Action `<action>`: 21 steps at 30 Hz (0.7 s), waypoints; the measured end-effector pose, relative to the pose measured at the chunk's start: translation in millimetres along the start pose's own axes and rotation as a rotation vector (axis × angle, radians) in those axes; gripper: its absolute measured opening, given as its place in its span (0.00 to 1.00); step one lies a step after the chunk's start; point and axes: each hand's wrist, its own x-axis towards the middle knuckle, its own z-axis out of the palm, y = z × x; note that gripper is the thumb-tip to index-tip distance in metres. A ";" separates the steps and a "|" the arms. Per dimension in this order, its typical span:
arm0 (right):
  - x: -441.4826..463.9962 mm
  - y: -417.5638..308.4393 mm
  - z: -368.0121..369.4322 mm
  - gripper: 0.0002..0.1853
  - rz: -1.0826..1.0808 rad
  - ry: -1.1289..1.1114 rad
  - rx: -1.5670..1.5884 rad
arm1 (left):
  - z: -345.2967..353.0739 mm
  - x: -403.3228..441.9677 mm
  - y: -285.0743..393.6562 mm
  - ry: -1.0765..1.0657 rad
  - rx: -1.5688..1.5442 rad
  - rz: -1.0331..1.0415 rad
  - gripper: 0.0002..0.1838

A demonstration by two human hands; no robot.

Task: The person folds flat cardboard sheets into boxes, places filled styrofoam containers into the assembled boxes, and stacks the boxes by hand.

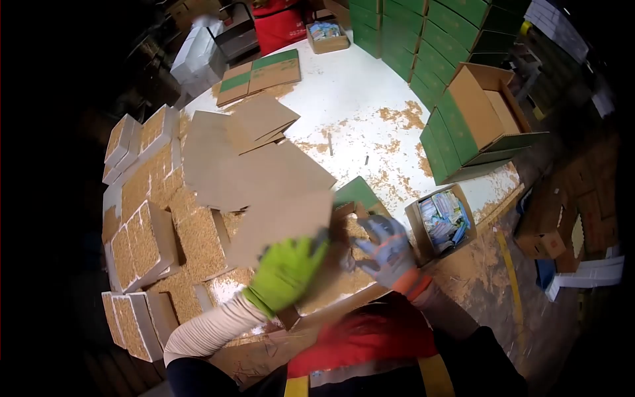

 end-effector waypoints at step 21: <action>-4.9 32.2 62.4 0.18 -0.026 -0.229 0.619 | 144.3 -129.2 55.6 0.622 -0.914 -0.668 0.32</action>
